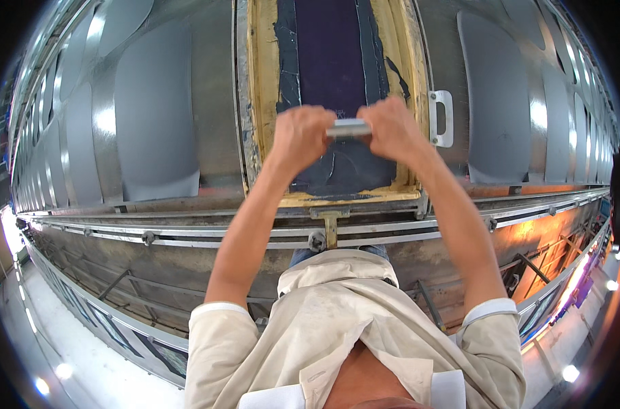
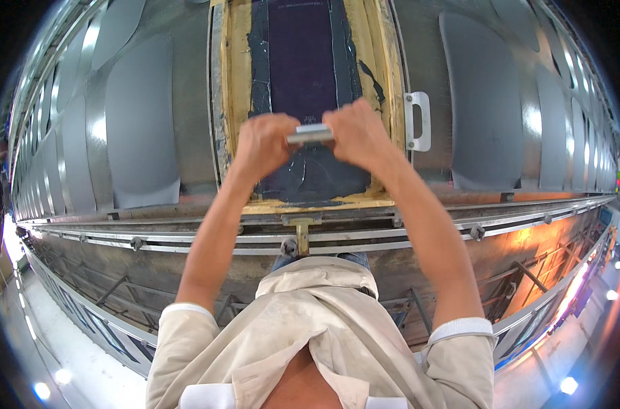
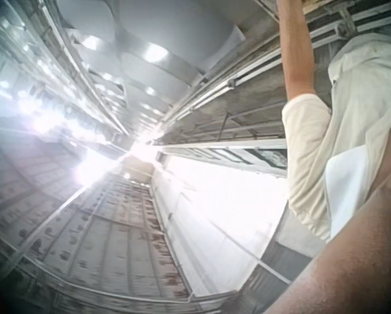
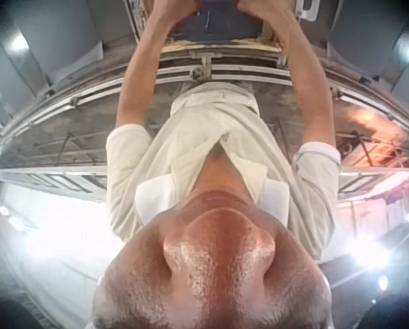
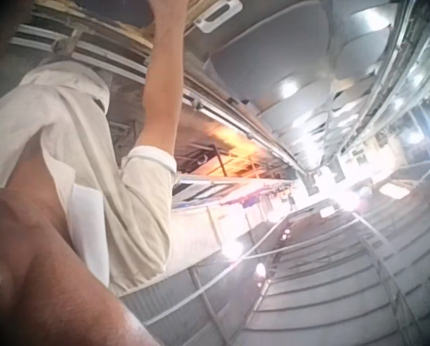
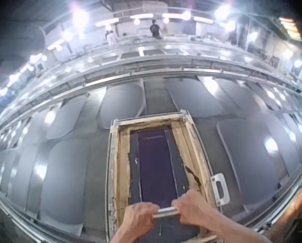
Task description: The person repeatedly pulls a squeegee across a screen-printing frame to spread dark ink over a mesh surface. The person maintains consistent pressure and angle while moving the squeegee back and forth across the frame.
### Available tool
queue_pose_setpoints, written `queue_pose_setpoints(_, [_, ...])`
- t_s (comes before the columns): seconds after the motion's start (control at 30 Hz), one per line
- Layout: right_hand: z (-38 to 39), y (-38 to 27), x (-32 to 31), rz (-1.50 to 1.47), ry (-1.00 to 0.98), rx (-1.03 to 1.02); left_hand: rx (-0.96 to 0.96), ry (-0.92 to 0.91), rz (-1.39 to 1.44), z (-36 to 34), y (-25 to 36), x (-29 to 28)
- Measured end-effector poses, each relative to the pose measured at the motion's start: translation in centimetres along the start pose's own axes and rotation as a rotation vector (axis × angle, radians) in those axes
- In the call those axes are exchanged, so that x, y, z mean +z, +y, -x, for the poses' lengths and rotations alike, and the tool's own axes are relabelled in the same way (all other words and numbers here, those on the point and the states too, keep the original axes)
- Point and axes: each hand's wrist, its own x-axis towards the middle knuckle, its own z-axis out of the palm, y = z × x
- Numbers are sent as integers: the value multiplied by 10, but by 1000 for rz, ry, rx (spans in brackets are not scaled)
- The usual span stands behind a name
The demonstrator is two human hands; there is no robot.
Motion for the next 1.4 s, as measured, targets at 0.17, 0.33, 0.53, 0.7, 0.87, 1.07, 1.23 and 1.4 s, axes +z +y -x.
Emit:
queue_pose_setpoints(0.17, [61, -34, 28, -33, 102, 31, 37, 9, -48, 58, 33, 12])
queue_pose_setpoints(0.33, [63, -34, 28, -69, 51, 73, 64, -84, -109, 54, 33, 5])
queue_pose_setpoints(0.53, [-34, 22, -24, 94, -4, 42, 104, -91, -153, -57, -19, -24])
queue_pose_setpoints(0.7, [-180, 119, -82, 52, 47, 109, 80, -62, -170, -219, -101, -46])
queue_pose_setpoints(0.87, [-274, 169, -124, 67, -23, 149, -8, -99, -250, -316, -142, -68])
queue_pose_setpoints(1.07, [-300, 190, -121, 79, 11, 76, -36, -55, -160, -335, -170, -54])
queue_pose_setpoints(1.23, [-272, 170, -111, 51, 10, 99, 42, -4, -193, -306, -149, -52])
queue_pose_setpoints(1.4, [-183, 116, -79, -61, -39, 126, -18, -18, -119, -216, -102, -31])
